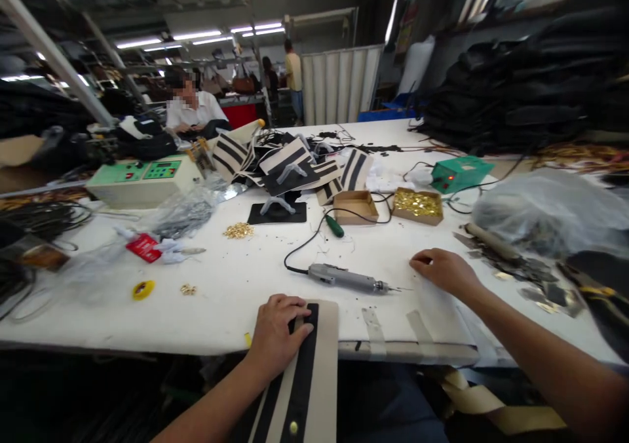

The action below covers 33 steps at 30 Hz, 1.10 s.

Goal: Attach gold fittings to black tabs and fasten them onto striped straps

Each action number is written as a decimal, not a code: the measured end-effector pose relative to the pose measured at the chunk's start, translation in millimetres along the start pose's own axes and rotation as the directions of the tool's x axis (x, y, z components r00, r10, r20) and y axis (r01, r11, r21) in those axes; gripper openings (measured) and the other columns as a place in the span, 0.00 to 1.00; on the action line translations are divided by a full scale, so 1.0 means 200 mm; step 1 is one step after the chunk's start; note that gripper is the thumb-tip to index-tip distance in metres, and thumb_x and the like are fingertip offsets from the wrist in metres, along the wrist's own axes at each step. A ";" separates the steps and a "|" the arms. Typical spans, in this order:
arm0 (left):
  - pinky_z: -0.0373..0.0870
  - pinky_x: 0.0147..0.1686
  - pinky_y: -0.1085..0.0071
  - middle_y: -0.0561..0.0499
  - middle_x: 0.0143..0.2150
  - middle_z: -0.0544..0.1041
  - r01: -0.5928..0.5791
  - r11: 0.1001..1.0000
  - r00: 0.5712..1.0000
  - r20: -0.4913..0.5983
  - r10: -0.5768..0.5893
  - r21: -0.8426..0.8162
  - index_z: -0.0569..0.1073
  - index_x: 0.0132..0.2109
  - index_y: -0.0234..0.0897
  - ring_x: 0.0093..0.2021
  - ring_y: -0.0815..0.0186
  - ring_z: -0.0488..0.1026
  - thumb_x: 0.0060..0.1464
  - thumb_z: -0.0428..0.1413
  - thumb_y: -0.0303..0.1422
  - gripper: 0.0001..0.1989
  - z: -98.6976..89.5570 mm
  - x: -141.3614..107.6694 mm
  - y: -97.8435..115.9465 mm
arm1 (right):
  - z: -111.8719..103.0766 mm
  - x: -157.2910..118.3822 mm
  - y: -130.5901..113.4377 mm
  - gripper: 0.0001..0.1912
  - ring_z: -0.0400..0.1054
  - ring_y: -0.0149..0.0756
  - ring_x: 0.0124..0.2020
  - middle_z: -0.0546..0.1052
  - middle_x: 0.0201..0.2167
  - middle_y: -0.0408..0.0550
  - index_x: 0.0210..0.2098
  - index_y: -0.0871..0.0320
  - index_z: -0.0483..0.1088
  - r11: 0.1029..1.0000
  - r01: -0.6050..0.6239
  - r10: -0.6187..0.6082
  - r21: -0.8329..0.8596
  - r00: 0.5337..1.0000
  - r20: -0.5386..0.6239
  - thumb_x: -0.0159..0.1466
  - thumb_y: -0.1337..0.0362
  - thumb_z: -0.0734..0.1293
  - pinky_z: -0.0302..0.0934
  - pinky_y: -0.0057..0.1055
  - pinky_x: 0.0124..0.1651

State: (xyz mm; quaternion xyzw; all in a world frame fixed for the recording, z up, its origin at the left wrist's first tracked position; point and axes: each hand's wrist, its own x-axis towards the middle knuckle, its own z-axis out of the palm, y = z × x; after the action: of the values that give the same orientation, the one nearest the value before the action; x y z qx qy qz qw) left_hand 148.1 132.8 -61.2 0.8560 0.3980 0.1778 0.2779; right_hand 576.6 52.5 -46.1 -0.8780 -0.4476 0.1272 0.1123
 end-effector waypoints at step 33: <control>0.66 0.55 0.50 0.55 0.55 0.83 -0.024 1.000 0.999 -0.023 0.024 -0.008 0.84 0.47 0.48 0.58 0.53 0.71 0.56 0.68 0.34 0.10 -0.01 -0.03 -0.04 | 0.15 -0.56 -0.81 0.10 0.72 0.37 0.34 0.80 0.33 0.45 0.36 0.54 0.79 0.743 0.425 -0.558 0.517 0.820 0.129 0.69 0.58 0.67 0.65 0.33 0.40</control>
State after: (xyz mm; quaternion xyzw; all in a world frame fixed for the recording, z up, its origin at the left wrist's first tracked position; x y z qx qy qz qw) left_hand 138.8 133.6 -64.5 0.8576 0.3900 0.1923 0.2747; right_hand 380.2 56.0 -9.9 -0.6469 -0.6319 0.3169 0.2859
